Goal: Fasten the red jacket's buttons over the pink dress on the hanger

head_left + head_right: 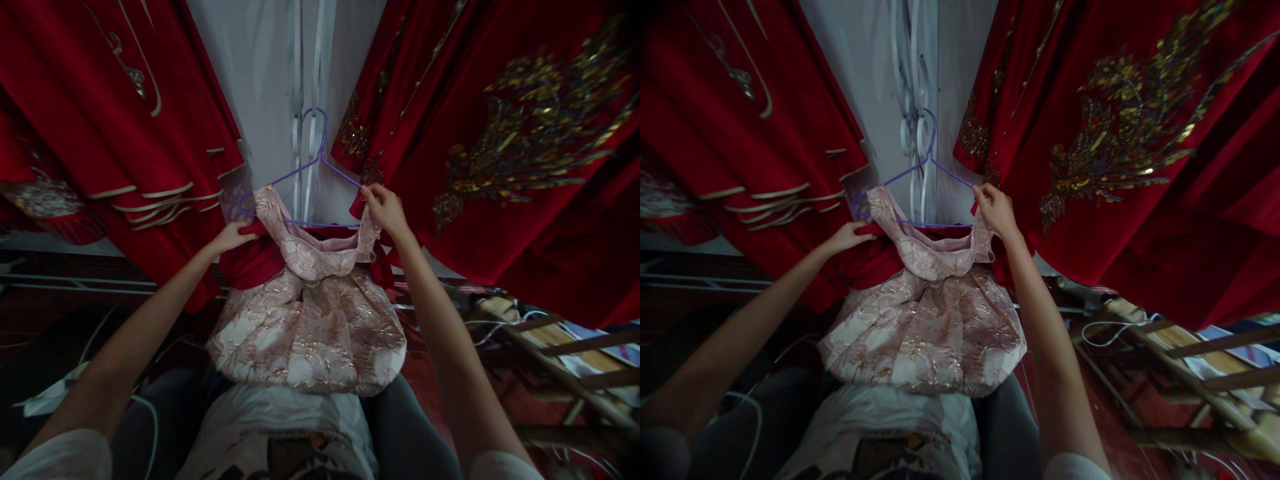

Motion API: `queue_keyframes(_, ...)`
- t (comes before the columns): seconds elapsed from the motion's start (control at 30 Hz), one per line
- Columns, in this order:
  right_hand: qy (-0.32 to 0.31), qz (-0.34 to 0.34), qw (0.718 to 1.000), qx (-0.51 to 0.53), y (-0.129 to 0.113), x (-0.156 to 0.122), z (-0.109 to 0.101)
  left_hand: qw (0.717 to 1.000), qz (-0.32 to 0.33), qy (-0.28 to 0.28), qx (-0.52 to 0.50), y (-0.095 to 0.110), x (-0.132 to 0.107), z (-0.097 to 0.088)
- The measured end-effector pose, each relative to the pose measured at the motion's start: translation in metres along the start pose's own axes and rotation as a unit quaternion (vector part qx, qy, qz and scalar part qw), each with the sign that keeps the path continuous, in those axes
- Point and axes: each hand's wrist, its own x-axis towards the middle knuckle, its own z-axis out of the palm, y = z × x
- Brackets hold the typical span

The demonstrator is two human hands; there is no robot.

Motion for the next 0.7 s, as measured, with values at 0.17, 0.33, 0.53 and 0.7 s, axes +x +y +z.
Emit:
queue_keyframes(0.17, -0.003, 0.002, 1.0, -0.009, -0.001, 0.0, -0.002, 0.99, -0.021, -0.131, -0.041, 0.006, -0.013, -0.028)
queue_keyframes(0.33, -0.007, 0.002, 1.0, -0.013, -0.001, 0.0, -0.001, 0.987, -0.004, -0.099, 0.129, -0.008, -0.014, -0.048)
queue_keyframes(0.53, -0.014, -0.002, 1.0, -0.007, -0.002, 0.001, -0.003, 0.993, -0.066, -0.094, -0.024, -0.001, -0.025, -0.064)
queue_keyframes(0.7, -0.007, -0.005, 1.0, -0.01, 0.0, 0.003, -0.003, 0.972, -0.122, -0.005, -0.201, 0.003, -0.022, -0.07)
